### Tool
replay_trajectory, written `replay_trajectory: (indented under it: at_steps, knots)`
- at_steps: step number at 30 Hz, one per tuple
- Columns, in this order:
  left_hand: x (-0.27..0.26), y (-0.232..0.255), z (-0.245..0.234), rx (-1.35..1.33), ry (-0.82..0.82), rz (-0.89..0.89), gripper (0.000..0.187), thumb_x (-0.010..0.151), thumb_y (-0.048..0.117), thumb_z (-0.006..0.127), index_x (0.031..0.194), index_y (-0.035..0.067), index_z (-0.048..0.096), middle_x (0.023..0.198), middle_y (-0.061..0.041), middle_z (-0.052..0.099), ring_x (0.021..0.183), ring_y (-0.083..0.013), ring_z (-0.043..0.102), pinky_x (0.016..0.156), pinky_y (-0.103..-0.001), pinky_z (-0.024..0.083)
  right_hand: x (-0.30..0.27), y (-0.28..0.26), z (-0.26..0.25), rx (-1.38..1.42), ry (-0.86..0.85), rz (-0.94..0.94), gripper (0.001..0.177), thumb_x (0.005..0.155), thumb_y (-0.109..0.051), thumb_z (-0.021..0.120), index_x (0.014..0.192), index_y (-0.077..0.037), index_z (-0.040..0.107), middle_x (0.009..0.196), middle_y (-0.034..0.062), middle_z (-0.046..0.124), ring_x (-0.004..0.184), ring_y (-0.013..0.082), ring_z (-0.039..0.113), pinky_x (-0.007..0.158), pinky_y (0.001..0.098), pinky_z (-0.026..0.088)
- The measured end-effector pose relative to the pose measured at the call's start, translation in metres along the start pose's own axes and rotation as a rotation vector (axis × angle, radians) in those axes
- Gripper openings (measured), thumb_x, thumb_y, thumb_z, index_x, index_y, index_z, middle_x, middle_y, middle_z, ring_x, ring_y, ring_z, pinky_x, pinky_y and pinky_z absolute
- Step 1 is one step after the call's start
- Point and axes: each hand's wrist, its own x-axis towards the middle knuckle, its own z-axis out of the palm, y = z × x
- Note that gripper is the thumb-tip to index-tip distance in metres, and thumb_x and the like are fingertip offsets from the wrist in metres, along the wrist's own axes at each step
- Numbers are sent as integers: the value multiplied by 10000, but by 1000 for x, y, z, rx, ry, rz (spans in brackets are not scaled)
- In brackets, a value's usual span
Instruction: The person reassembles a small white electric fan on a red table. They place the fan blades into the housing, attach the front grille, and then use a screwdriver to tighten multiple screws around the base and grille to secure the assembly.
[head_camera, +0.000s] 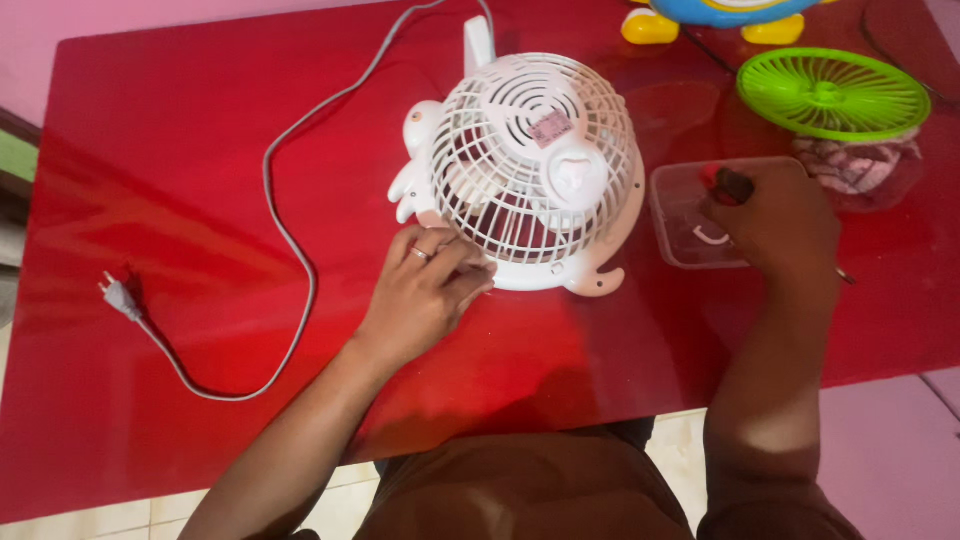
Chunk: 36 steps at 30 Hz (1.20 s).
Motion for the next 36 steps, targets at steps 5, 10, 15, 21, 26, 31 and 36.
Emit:
replay_trajectory:
  at_steps: [5, 10, 15, 21, 26, 31, 36]
  knots:
    - [-1, -2, -1, -64, -24, -35, 83, 873, 195, 839, 920, 149, 789, 1070, 38, 653, 1103, -173, 591, 1000, -359, 442, 9, -2, 10, -157, -47, 73, 374, 724, -306, 868, 1055, -149, 789, 957, 154, 747, 843, 333, 711, 695, 472, 528]
    - [-2, 1, 4, -3, -44, 1, 238, 798, 196, 816, 995, 66, 784, 1099, -41, 646, 1118, -239, 595, 979, -385, 491, 18, 15, 30, -270, -102, 111, 438, 737, -415, 884, 1020, -95, 786, 964, 198, 746, 861, 377, 719, 727, 501, 546]
    - [-4, -5, 3, 37, -68, 41, 173, 845, 190, 783, 991, 98, 777, 1095, -6, 659, 1133, -208, 618, 966, -370, 532, 23, 21, 36, -336, -121, 72, 467, 800, -472, 865, 969, -45, 782, 950, 235, 735, 872, 400, 708, 737, 501, 539]
    - [-1, -19, -13, 54, -71, 9, 114, 855, 238, 772, 941, 168, 796, 1090, 50, 701, 1129, -188, 634, 970, -373, 513, 15, 4, 31, -160, -62, -7, 373, 751, -370, 852, 1018, -114, 801, 904, 175, 735, 814, 338, 702, 673, 459, 515]
    - [-2, -39, -38, 141, -111, -61, 85, 826, 229, 769, 895, 246, 817, 1106, 51, 715, 1113, -201, 627, 1010, -430, 455, -3, -22, 16, 74, 29, -297, 288, 878, -227, 827, 1109, -68, 762, 806, 128, 674, 680, 215, 629, 671, 349, 490]
    - [-4, -39, -37, 90, -109, -146, 96, 840, 214, 791, 932, 193, 810, 1122, 41, 710, 1141, -206, 629, 1018, -412, 454, -25, -58, 23, 164, -155, -483, 229, 755, -158, 868, 884, -50, 713, 771, 95, 667, 682, 196, 650, 649, 331, 501]
    - [-4, -32, -33, 37, -116, -133, 149, 839, 241, 803, 949, 141, 802, 1081, -2, 695, 1121, -213, 623, 1021, -417, 466, -48, -87, 33, 202, -399, -618, 332, 685, -99, 832, 1011, -94, 773, 885, 84, 748, 792, 209, 719, 697, 316, 541]
